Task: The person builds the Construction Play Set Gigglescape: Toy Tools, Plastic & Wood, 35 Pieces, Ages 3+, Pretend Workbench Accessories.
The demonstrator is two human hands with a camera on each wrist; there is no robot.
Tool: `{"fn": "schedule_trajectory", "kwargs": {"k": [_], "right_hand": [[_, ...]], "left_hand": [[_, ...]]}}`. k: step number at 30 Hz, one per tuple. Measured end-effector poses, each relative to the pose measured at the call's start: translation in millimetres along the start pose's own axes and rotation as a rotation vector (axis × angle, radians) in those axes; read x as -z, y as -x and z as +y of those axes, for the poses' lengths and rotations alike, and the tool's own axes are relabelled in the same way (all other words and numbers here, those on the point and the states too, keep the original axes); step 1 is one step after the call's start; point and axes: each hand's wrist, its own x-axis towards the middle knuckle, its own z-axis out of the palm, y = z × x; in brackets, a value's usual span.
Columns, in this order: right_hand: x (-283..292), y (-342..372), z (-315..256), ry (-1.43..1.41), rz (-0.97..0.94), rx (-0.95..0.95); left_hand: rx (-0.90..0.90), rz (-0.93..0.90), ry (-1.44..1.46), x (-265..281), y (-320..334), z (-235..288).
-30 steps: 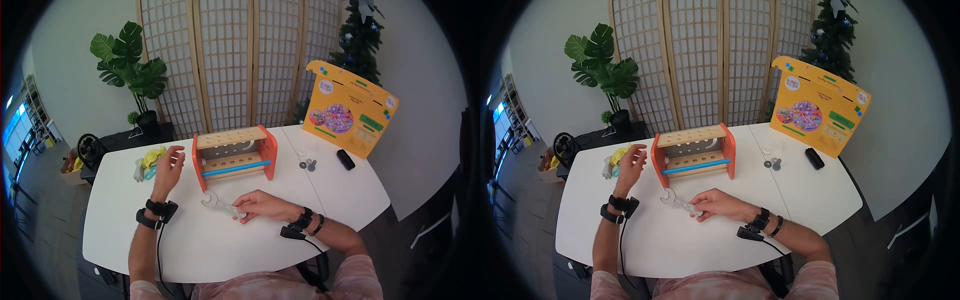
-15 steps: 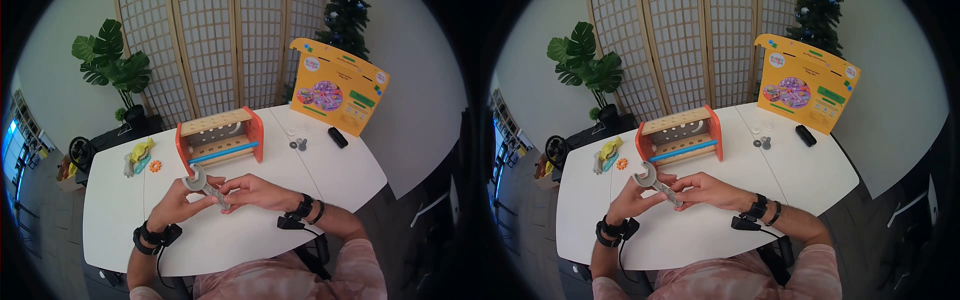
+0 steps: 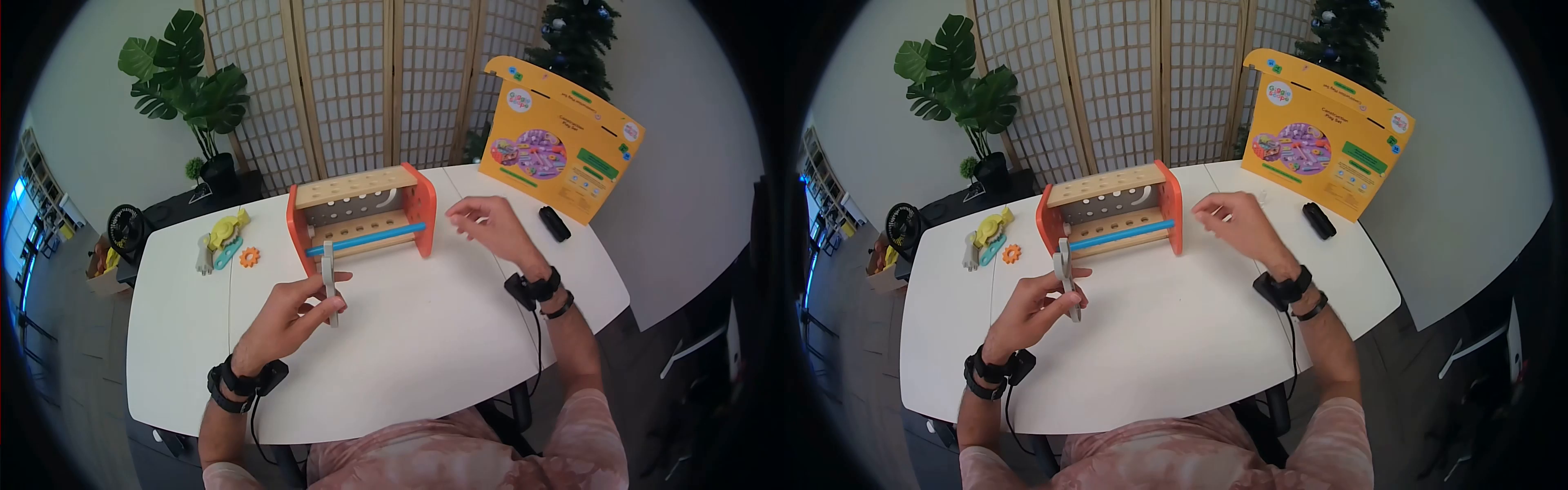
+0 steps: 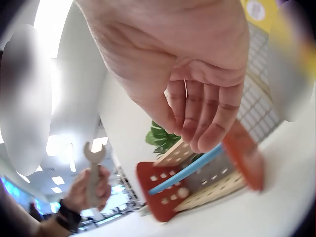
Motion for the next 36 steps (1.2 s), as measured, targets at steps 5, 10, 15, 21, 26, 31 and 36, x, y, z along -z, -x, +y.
{"fn": "schedule_trajectory", "kwargs": {"k": [5, 10, 15, 21, 26, 31, 36], "right_hand": [[55.1, -24.1, 63.5, 0.179, 0.206, 0.012], [72.3, -25.7, 104.8, 0.244, 0.166, -0.182], [75.0, -26.2, 137.3, 0.326, 0.334, -0.071], [81.5, -27.6, 148.3, 0.376, 0.392, -0.093], [74.4, -20.9, 125.4, 0.32, 0.308, -0.18], [61.6, -18.4, 106.7, 0.422, 0.062, -0.027], [39.6, -17.7, 99.9, 0.746, -0.049, 0.034]], "left_hand": [[0.003, -0.012, -0.09, 1.2, -0.8, -0.8], [0.024, -0.037, -0.129, 1.3, -2.4, -0.5], [0.063, -0.041, -0.09, 1.3, -1.6, -4.3], [0.031, -0.024, -0.066, 0.9, -1.0, -10.8], [0.048, -0.04, -0.059, 1.3, -1.0, -8.3], [0.043, -0.049, -0.072, 0.6, -2.8, -8.8], [0.035, -0.07, -0.065, -0.9, -2.1, -7.6]]}}
